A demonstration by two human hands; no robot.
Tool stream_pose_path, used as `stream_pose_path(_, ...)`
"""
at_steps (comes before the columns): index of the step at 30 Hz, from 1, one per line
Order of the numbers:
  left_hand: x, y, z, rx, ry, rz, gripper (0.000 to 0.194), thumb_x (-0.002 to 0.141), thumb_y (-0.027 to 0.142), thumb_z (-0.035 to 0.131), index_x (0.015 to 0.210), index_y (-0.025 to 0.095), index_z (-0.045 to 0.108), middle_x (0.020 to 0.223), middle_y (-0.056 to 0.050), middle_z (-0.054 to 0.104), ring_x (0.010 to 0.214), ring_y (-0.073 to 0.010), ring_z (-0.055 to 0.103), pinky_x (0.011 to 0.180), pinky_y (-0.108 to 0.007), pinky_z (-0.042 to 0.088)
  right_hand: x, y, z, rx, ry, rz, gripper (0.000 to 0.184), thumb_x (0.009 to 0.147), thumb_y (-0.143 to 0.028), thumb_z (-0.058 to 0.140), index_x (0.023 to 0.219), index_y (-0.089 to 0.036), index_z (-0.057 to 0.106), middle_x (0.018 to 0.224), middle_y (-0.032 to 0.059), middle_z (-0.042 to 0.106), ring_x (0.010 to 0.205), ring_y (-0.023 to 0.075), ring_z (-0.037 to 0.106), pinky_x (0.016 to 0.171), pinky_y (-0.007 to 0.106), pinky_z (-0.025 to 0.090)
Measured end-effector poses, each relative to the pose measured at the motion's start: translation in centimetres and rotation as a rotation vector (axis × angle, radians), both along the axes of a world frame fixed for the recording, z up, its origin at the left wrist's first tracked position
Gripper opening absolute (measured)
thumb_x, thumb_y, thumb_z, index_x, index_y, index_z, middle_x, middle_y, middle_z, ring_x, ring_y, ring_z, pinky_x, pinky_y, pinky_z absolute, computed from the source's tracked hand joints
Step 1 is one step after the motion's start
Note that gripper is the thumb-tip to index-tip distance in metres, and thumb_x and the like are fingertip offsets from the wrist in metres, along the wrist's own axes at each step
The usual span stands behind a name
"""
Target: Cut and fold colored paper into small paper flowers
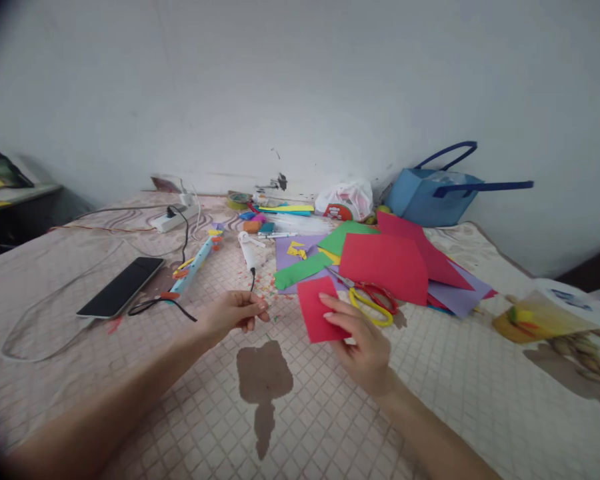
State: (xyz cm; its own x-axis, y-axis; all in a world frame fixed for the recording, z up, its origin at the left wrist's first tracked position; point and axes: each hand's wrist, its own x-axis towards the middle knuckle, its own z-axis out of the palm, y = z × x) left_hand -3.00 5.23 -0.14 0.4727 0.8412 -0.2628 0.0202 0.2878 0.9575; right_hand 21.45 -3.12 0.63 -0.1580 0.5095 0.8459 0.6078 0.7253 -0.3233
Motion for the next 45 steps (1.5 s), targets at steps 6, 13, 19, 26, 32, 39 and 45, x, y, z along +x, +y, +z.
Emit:
stream_pose_path(6, 0.7, -1.3, 0.2, -0.143, -0.018, -0.148, 0.056, 0.073, 0.065, 0.053, 0.076, 0.009, 0.061, 0.073, -0.013, 0.07, 0.051, -0.0138, 0.062, 0.05, -0.025, 0.048, -2.0, -0.3, -1.5, -0.155, -0.129, 0.097, 0.046, 0.078, -0.002, 0.053, 0.116, -0.027, 0.057, 0.124, 0.0074, 0.06, 0.111, 0.022, 0.059, 0.091, 0.038, 0.052)
stream_pose_path(13, 1.6, -2.0, -0.4, -0.089, -0.325, -0.047, 0.038, 0.069, 0.038, 0.073, 0.093, 0.012, 0.064, 0.088, -0.008, 0.068, 0.075, -0.0134, 0.063, 0.072, -0.026, 0.049, -2.9, -0.6, -2.3, -0.324, -0.15, 0.269, 0.055, 0.079, -0.005, 0.051, 0.128, -0.03, 0.049, 0.134, 0.0058, 0.051, 0.122, 0.0232, 0.049, 0.099, 0.041, 0.046)
stream_pose_path(19, 1.3, -1.5, -0.8, -0.008, -0.239, -0.026, 0.038, 0.067, 0.037, 0.074, 0.093, 0.012, 0.064, 0.089, -0.007, 0.068, 0.076, -0.0154, 0.061, 0.071, -0.027, 0.047, -3.7, 0.5, -1.9, -0.799, 0.517, 0.28, 0.03, 0.089, -0.031, 0.048, 0.119, -0.029, 0.052, 0.117, 0.0084, 0.06, 0.089, 0.0193, 0.064, 0.075, 0.035, 0.054)
stream_pose_path(26, 1.5, -1.7, -1.1, 0.078, -0.141, -0.194, 0.036, 0.066, 0.041, 0.073, 0.083, 0.011, 0.062, 0.071, -0.002, 0.062, 0.058, -0.0098, 0.053, 0.052, -0.02, 0.037, -4.9, 2.3, -2.5, -1.25, 0.826, 0.405, 0.028, 0.078, -0.048, 0.062, 0.088, -0.021, 0.062, 0.07, 0.0004, 0.064, 0.049, 0.01, 0.052, 0.043, 0.021, 0.037)
stream_pose_path(32, 1.5, -1.5, -1.4, 0.086, -0.119, -0.052, 0.037, 0.073, 0.047, 0.065, 0.088, 0.014, 0.057, 0.071, -0.001, 0.061, 0.056, -0.0092, 0.056, 0.052, -0.02, 0.042, -5.8, 3.4, -3.4, -1.152, 0.901, 0.265, 0.024, 0.072, -0.042, 0.069, 0.076, -0.02, 0.059, 0.064, -0.0032, 0.06, 0.049, 0.0095, 0.05, 0.044, 0.02, 0.036)
stream_pose_path(39, 1.2, -1.0, -1.9, 0.042, -0.139, 0.036, 0.033, 0.071, 0.045, 0.067, 0.075, 0.014, 0.055, 0.071, -0.002, 0.064, 0.056, -0.0077, 0.056, 0.055, -0.02, 0.044, -5.1, 2.9, -3.2, -1.085, 0.987, 0.155, 0.027, 0.07, -0.043, 0.07, 0.072, -0.021, 0.055, 0.056, -0.0056, 0.051, 0.041, 0.0081, 0.039, 0.036, 0.02, 0.026)
stream_pose_path(45, 1.4, -1.0, -2.1, 0.055, -0.151, 0.035, 0.029, 0.068, 0.038, 0.071, 0.078, 0.014, 0.059, 0.072, -0.001, 0.064, 0.057, -0.0076, 0.055, 0.057, -0.02, 0.045, -4.3, 2.8, -3.0, -1.079, 0.968, 0.115, 0.027, 0.071, -0.044, 0.069, 0.073, -0.021, 0.054, 0.052, -0.0066, 0.044, 0.038, 0.0067, 0.034, 0.033, 0.019, 0.021)
